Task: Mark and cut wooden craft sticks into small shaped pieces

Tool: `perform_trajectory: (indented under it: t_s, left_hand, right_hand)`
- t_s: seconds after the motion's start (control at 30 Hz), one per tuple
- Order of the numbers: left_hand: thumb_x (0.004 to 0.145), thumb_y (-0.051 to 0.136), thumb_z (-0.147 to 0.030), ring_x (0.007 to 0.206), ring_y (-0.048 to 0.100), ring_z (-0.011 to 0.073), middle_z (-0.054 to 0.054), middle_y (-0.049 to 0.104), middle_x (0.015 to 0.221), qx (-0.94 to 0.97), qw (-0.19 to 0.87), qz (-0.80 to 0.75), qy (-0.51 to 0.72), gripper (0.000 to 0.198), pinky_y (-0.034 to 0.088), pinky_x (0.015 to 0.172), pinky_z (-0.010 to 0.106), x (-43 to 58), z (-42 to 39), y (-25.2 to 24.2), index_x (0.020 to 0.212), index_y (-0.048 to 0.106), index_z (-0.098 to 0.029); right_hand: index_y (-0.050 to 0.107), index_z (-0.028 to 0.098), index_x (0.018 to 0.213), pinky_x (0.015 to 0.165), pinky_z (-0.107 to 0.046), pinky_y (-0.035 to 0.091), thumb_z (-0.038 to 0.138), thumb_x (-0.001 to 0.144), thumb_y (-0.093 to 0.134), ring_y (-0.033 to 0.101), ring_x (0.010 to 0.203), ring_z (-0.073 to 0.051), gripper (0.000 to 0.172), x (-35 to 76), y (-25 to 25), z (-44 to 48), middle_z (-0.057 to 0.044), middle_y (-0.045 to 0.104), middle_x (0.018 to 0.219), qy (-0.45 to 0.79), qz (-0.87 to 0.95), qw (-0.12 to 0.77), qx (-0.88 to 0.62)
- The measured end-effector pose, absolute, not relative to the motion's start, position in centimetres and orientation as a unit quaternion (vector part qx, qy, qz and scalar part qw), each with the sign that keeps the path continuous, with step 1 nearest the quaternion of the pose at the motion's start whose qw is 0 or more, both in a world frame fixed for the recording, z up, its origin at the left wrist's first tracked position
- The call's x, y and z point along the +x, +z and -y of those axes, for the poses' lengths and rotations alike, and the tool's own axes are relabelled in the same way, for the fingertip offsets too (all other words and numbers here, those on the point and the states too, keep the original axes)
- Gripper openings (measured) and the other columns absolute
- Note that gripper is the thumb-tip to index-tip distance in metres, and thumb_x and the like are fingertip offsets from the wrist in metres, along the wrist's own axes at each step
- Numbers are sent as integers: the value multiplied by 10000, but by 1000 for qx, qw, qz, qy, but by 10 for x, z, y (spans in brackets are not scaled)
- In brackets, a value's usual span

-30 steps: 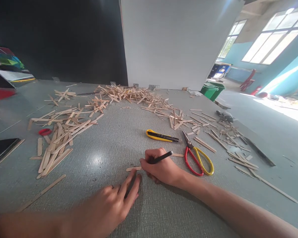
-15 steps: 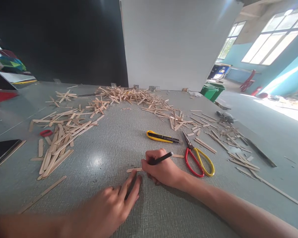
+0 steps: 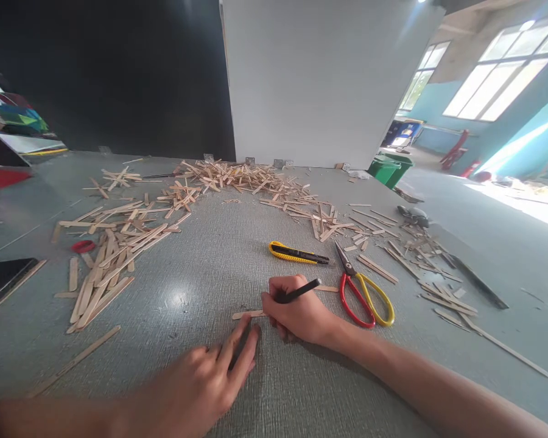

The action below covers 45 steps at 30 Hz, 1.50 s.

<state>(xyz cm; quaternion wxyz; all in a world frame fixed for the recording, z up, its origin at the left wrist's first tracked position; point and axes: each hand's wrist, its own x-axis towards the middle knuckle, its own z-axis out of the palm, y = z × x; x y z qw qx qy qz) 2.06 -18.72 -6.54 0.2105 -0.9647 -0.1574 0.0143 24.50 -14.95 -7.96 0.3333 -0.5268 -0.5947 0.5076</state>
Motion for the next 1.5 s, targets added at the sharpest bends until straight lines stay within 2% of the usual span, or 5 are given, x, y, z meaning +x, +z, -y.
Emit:
perform_trajectory:
  t_s: [0.5,0.8,1.07,1.3,1.5]
  left_hand:
    - [823,587,-36,578,756,203,386,626,1367,-963,203,173,34,631,583,440,270,21,189,-63,1444,580,77]
    - [804,569,-44,748,820,288,402,645,1322,-963,211,168,-3,598,593,444,271,21,188,-67,1384,624,91]
    - [815,516,-23,646,798,235,390,601,1389,-965,205,161,30,637,592,441,272,21,187,-66,1441,574,81]
    - [783,553,-21,852,833,323,399,648,1313,-964,218,151,-3,626,597,438,261,21,185,-66,1395,608,97]
    - [776,555,-25,769,831,303,391,669,1293,-964,212,159,-9,620,597,426,262,22,187,-65,1381,625,92]
  right_hand:
    - [475,236,636,265,-143,392,329,916,645,535,309,-86,340,241,-76,151,68,573,481,507,584,331,-541]
    - [489,232,636,250,-146,403,305,936,616,549,302,-94,335,241,-76,150,68,575,482,504,588,328,-541]
    - [479,236,612,259,-161,376,300,937,618,515,288,-95,359,244,-79,150,60,562,454,497,603,332,-529]
    - [483,234,635,316,-160,372,351,957,635,534,340,-85,375,241,-81,151,46,591,500,494,608,353,-511]
    - [501,232,648,300,-165,362,375,952,654,517,326,-85,370,239,-82,150,52,590,502,512,600,349,-506]
